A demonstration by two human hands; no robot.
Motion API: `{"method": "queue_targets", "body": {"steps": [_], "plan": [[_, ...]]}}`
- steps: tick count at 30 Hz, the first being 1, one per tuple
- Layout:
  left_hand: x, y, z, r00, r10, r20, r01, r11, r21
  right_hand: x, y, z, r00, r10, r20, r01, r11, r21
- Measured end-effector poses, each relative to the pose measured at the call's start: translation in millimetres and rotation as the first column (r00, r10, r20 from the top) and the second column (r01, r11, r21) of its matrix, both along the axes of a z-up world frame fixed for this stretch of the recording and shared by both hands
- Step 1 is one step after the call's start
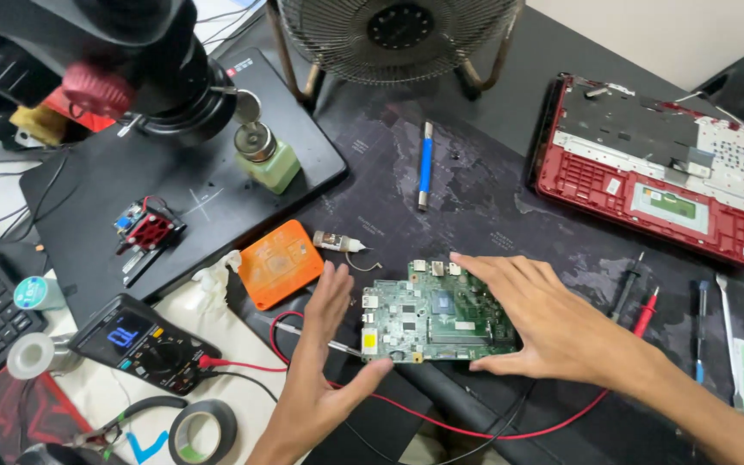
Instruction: The person uses a multimeter to probe multiple points on a green circuit board, checking continuity or voltage. They then apply a small amount of liquid from a syringe onto specific areas of the board. The person also briefly handles a laptop fan and adjusts a desk fan.
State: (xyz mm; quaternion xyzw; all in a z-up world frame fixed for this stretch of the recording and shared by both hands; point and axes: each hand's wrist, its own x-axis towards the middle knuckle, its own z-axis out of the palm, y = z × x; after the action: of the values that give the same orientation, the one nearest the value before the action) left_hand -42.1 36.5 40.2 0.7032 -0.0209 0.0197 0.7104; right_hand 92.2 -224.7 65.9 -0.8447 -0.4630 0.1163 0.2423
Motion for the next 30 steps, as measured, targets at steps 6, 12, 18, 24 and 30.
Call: {"method": "queue_targets", "body": {"steps": [6,12,18,24,30], "plan": [[-15.0,6.0,-6.6,0.906,0.297,0.302,-0.419,0.732,0.537,5.7,16.3,-11.0,0.993,0.032,0.114,-0.025,0.997,-0.068],[-31.2,36.4,-9.1,0.869,0.142,0.473,-0.488,0.401,0.775,10.4,21.2,-16.6,0.986,0.048,0.160,-0.033,0.995,-0.097],[-41.9,50.4,-21.5,0.893,0.044,0.448,-0.448,0.184,0.875,8.1,31.3,-21.6,0.984,0.034,0.173,-0.020,0.996,-0.084],[-24.3,16.8,-21.3,0.881,-0.032,0.473,-0.445,0.287,0.848,0.1,42.5,-19.7,0.986,0.036,0.162,-0.030,0.999,-0.038],[-4.8,0.0,-30.7,0.878,-0.061,0.475,-0.414,0.404,0.816,-0.4,30.0,-16.3,0.981,0.041,0.191,-0.042,0.999,0.002]]}}
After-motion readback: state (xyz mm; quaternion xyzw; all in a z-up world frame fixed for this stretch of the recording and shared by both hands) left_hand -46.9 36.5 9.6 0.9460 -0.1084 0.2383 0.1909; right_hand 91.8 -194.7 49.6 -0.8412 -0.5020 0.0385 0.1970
